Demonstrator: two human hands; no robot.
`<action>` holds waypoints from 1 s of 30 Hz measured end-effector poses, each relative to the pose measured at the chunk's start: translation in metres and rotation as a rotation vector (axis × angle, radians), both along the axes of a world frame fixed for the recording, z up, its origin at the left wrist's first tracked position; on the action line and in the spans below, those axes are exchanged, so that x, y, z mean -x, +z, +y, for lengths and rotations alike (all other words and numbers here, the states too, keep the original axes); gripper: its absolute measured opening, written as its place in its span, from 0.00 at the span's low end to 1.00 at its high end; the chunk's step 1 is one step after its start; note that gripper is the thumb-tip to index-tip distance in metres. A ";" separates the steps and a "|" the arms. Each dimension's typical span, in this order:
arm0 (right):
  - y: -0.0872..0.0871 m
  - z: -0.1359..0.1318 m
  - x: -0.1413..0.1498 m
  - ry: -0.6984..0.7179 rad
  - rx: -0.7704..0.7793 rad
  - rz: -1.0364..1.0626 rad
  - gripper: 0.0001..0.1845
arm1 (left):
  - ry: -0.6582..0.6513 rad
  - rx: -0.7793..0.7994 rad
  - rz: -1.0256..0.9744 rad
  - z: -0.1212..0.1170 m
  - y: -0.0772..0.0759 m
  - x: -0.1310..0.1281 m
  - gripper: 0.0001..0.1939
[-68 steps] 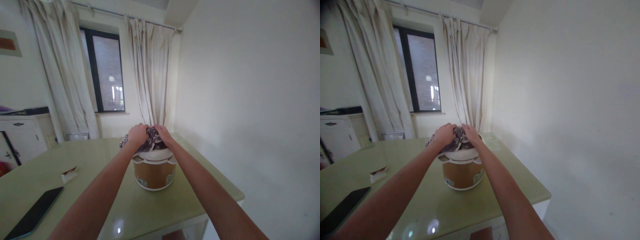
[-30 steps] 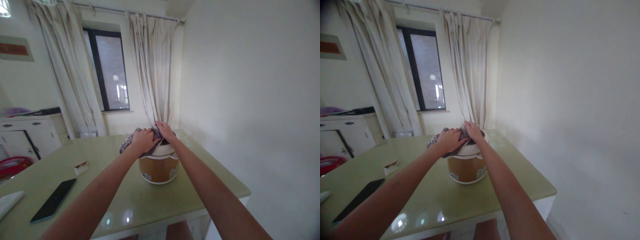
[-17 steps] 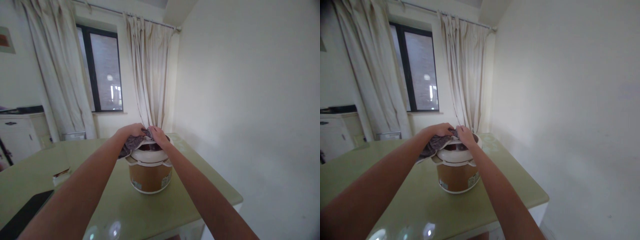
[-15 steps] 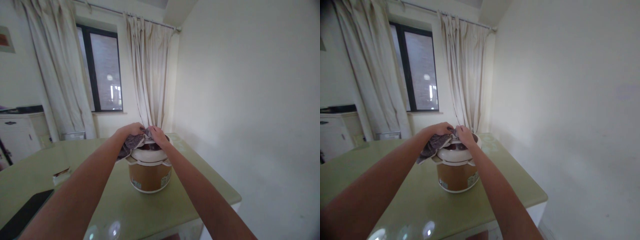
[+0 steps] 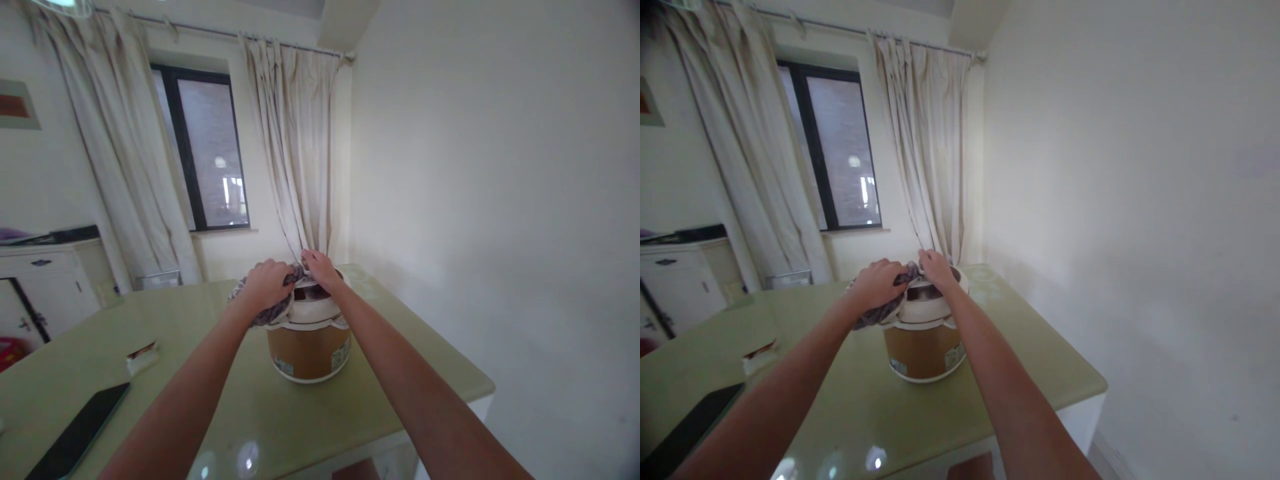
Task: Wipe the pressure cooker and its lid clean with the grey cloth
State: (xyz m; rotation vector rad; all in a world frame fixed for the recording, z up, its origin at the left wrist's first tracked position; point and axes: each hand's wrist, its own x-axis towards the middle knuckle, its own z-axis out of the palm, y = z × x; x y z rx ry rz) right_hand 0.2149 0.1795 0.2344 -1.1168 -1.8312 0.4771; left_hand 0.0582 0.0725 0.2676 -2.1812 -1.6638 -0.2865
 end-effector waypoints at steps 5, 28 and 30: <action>-0.003 0.000 -0.002 0.031 -0.033 0.011 0.23 | -0.097 -0.046 -0.028 -0.014 -0.012 -0.016 0.13; 0.008 0.020 -0.013 0.137 0.090 -0.060 0.18 | -0.151 -0.187 -0.019 -0.043 -0.039 -0.040 0.11; 0.018 0.024 -0.019 0.219 0.078 -0.160 0.17 | -0.176 -0.187 -0.012 -0.038 -0.039 -0.050 0.11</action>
